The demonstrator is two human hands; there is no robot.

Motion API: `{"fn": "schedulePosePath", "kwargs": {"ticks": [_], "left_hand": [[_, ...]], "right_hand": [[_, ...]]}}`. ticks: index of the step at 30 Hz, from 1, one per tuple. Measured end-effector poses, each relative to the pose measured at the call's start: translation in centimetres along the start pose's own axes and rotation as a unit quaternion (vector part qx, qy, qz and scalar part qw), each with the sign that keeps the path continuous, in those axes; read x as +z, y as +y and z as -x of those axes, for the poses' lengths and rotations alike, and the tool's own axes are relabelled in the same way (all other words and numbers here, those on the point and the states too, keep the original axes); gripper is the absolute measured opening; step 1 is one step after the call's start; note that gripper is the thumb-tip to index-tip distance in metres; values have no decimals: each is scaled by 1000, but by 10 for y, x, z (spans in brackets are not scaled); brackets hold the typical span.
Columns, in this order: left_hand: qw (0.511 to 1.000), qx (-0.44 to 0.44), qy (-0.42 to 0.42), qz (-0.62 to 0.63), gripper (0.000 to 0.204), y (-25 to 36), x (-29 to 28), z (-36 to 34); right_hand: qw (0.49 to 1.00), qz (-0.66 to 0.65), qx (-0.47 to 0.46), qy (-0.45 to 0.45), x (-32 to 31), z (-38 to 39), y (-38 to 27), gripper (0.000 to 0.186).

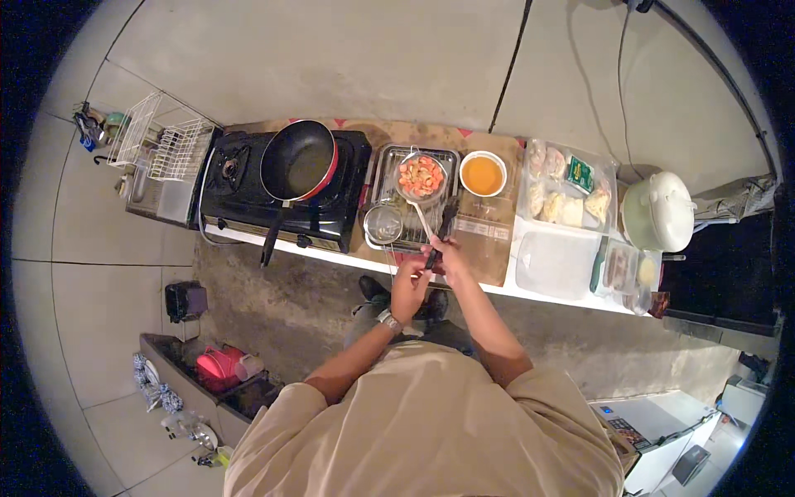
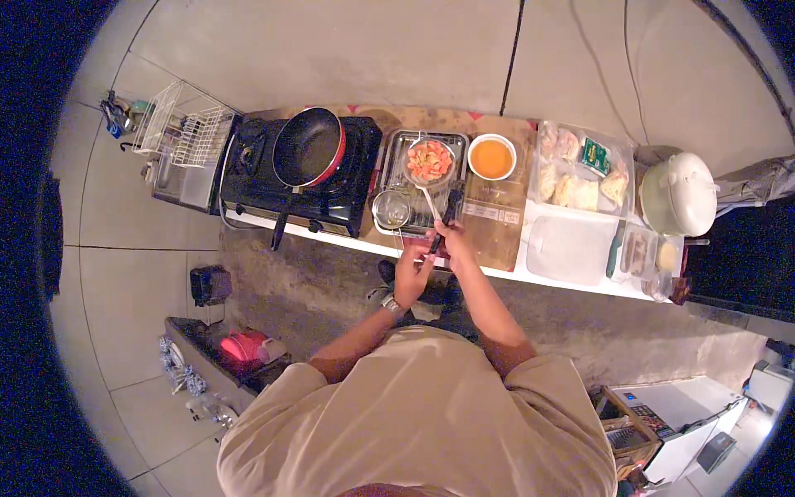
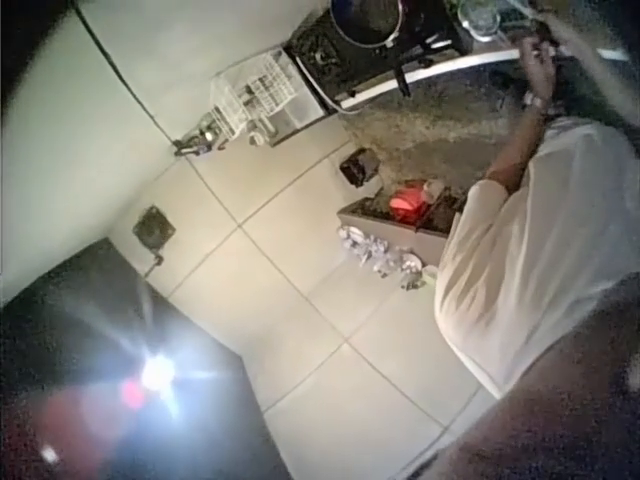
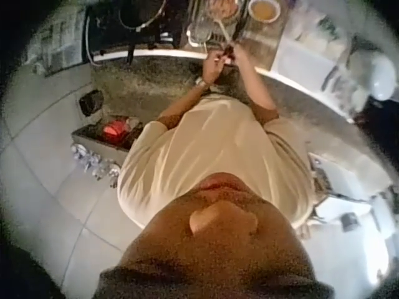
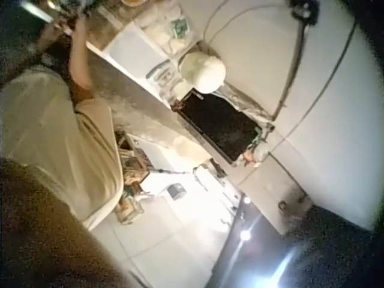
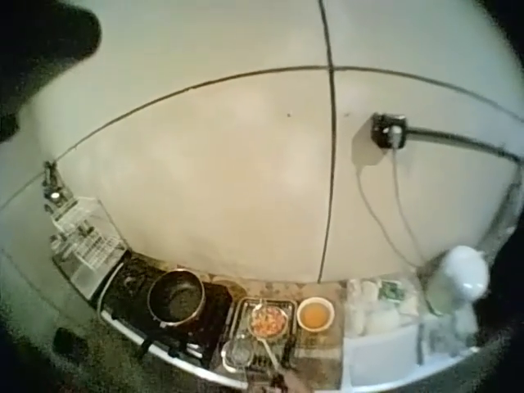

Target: Stir-frying food in a pan on a stove and adding ingredients from a bowl.

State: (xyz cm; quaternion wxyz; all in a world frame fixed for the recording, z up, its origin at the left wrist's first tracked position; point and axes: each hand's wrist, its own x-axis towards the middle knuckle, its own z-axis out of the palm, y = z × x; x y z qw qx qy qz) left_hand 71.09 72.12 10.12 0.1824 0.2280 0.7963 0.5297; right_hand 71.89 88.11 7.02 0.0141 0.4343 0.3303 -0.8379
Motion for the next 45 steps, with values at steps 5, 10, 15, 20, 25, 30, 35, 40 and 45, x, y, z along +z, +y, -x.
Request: {"fn": "schedulePosePath", "kwargs": {"ticks": [5, 10, 15, 20, 25, 30, 35, 40, 45], "left_hand": [[999, -47, -9, -3, 21, -22, -10, 13], [998, -27, 5, 60, 19, -27, -27, 20], [980, -129, -150, -19, 27, -128, -84, 44], [962, -173, -198, -71, 31, -192, -112, 45], [927, -280, -251, 7, 22, -204, -111, 13], [906, -301, -180, 236, 21, -182, -75, -18], [888, -345, -194, 234, 21, -132, -55, -49], [883, -353, -136, 277, 14, -149, -60, -56], [910, -316, -59, 262, 13, -158, -72, -48]], "right_hand": [[997, 44, -54, -33, 1, -4, 12, 35], [861, 410, -278, 117, 7, 1, 22, 57], [785, 559, -230, 138, 24, 26, 21, 64], [779, 542, -277, 150, 19, 3, 61, 68], [780, 527, -259, 214, 32, 5, 43, 73], [763, 509, -291, 272, 28, -2, 42, 74], [716, 476, -401, 316, 5, -18, 51, 70], [740, 476, -365, 304, 7, -13, 43, 67], [731, 502, -340, 312, 6, -18, 43, 62]]}}
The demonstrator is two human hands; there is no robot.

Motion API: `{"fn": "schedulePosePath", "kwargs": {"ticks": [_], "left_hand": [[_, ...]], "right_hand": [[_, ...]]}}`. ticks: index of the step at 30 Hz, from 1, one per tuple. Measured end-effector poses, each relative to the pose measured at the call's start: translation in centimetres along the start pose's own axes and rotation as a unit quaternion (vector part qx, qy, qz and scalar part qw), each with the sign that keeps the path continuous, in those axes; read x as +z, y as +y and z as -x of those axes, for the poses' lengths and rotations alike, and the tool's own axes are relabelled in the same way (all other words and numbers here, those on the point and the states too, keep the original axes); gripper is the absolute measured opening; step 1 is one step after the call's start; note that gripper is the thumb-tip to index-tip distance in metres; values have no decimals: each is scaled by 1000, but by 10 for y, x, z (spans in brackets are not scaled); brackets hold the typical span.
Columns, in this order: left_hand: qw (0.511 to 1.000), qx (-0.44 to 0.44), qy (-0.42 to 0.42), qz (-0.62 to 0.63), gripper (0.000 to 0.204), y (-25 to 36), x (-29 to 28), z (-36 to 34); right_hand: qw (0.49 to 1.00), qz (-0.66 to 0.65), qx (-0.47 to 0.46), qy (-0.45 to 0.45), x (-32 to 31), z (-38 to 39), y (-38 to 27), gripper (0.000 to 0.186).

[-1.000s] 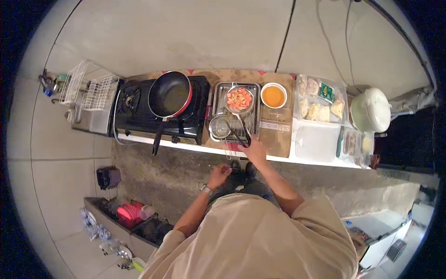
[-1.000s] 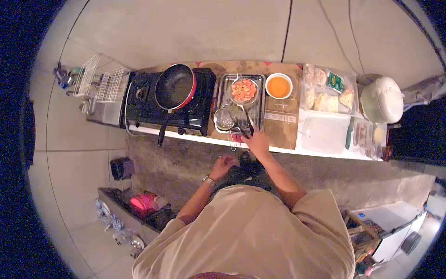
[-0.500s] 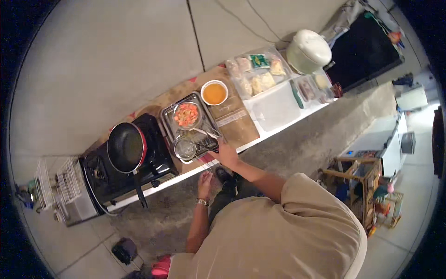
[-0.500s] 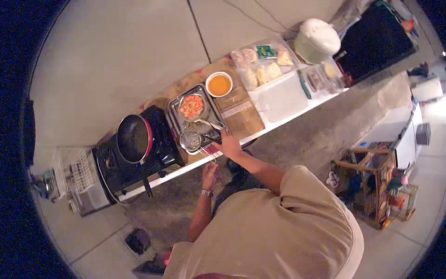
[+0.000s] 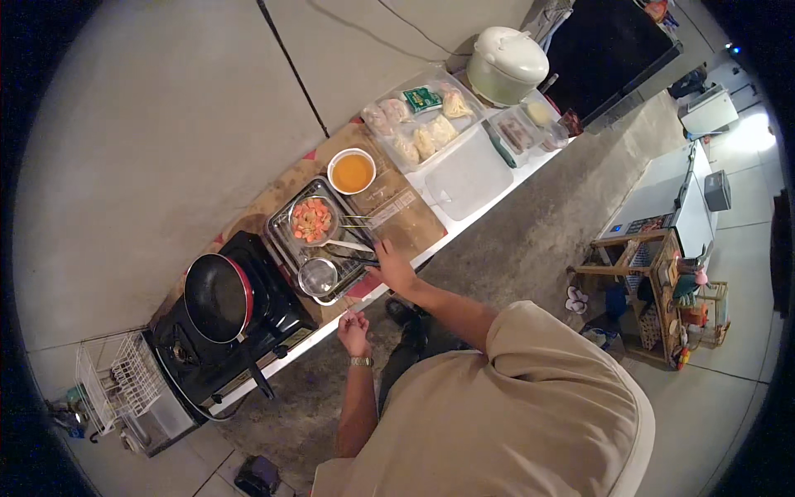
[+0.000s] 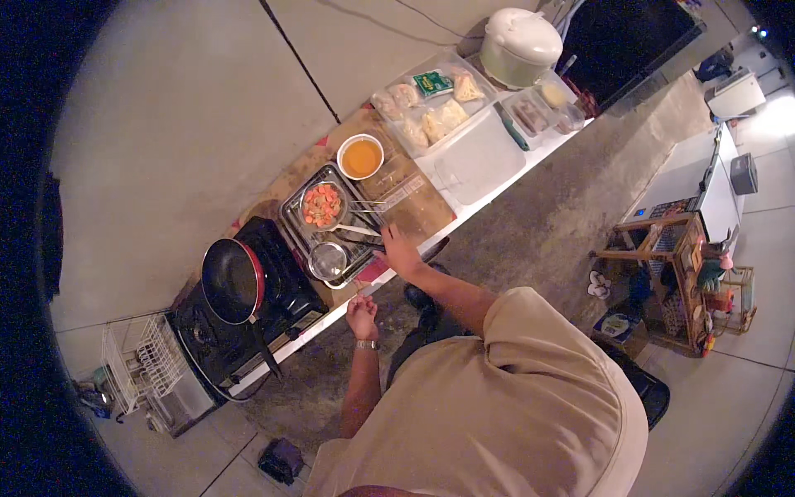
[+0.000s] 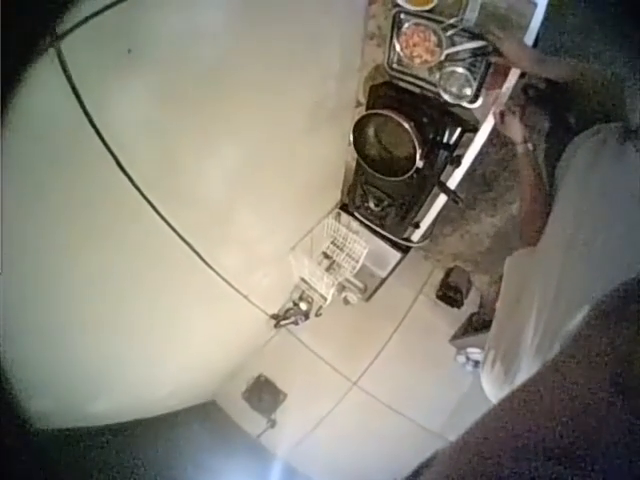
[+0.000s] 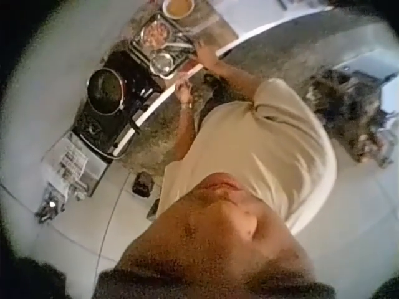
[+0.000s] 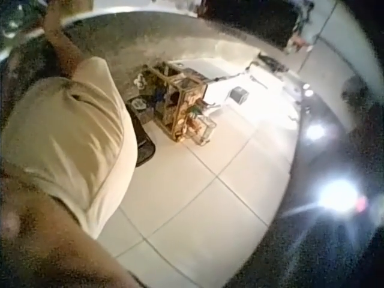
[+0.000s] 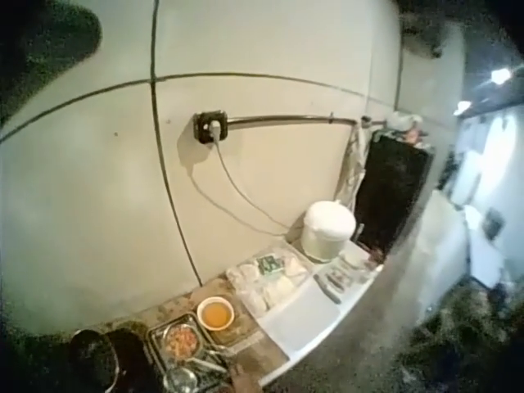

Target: Stir-frying food in a pan on a stove and adding ingredients from a bowl.

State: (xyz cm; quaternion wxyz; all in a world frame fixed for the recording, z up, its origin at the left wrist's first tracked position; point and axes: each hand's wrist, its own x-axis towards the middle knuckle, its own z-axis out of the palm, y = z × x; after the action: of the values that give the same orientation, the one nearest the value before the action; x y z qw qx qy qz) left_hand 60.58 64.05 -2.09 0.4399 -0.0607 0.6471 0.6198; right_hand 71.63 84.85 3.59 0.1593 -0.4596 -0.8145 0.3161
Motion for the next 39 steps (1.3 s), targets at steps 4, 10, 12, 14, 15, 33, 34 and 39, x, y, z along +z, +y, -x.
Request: {"fn": "schedulePosePath", "kwargs": {"ticks": [4, 10, 12, 14, 15, 33, 34, 39], "left_hand": [[1000, -11, -9, 26, 14, 0, 2, -4], [999, 0, -16, 30, 24, -6, 2, -11], [999, 14, -23, 21, 29, -12, 4, -3], [994, 47, 82, -49, 28, -12, 15, 9], [994, 51, 81, -50, 28, -19, 9, 11], [847, 286, -215, -394, 20, -52, 454, 105], [839, 287, -260, -381, 19, -55, 491, 108], [900, 35, -387, -199, 33, -94, 612, 91]], "right_hand": [[997, 10, -59, 52, 12, -4, 10, 66], [995, 75, -45, -47, -50, -1, 26, 59], [999, 18, -35, -22, -96, -6, 61, 26], [978, 24, -36, 203, -143, -5, 113, 16], [974, 72, -80, 198, -173, -17, 164, 23], [960, 228, 160, 39, -484, -140, 583, 89], [956, 273, 82, 77, -484, -129, 586, 89], [990, 67, 79, 91, -488, -91, 470, 89]]}}
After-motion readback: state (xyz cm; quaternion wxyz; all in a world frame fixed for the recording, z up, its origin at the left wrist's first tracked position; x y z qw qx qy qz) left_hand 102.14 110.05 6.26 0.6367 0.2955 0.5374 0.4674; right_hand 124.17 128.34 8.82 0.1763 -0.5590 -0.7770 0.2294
